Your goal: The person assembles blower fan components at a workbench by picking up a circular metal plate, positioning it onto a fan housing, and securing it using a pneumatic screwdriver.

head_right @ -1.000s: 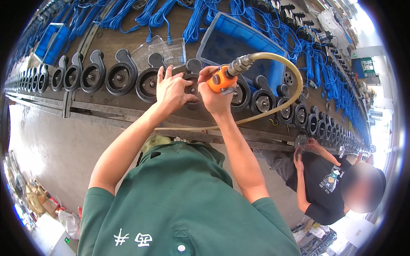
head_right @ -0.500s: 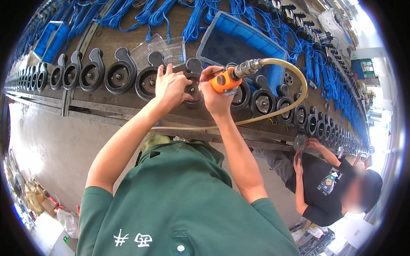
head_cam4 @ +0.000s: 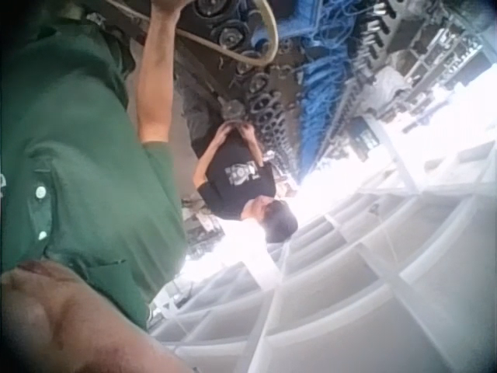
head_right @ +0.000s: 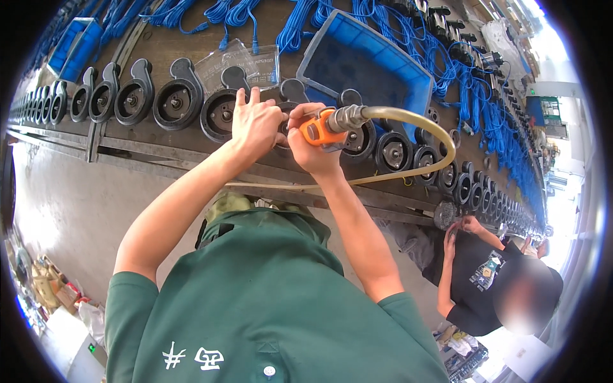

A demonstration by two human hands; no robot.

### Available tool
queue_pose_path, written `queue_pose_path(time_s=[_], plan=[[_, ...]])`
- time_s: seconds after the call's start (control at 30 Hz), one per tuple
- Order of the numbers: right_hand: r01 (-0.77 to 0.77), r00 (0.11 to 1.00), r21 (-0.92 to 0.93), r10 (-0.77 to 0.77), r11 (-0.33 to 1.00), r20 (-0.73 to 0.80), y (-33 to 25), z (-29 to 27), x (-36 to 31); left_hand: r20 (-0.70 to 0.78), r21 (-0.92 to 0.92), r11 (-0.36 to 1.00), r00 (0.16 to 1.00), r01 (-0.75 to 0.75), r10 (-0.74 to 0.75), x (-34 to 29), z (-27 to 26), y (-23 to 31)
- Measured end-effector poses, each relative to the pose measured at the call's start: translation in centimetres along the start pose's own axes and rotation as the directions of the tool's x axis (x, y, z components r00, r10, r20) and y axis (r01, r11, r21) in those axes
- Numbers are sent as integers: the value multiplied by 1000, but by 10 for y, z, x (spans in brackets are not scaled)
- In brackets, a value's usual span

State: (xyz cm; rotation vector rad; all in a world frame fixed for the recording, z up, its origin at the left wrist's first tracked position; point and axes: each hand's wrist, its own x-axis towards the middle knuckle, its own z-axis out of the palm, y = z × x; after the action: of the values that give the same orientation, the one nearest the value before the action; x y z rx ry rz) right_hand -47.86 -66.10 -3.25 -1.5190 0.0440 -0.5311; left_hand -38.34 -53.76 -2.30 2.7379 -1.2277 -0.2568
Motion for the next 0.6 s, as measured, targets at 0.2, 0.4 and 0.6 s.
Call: queue_pose_path(time_s=[0.2, 0.4, 0.6], plan=[[22, 1000, 47, -21, 999, -11, -1, -3, -5, -37, 15, 999, 999, 28, -28, -3, 3, 5], [35, 999, -11, -35, 999, -15, -2, 0, -1, -93, -104, 994, 995, 32, -42, -8, 12, 0], [52, 998, 47, -50, 998, -41, -18, 12, 8, -149, -739, 621, 836, 261, -529, -85, 38, 26]])
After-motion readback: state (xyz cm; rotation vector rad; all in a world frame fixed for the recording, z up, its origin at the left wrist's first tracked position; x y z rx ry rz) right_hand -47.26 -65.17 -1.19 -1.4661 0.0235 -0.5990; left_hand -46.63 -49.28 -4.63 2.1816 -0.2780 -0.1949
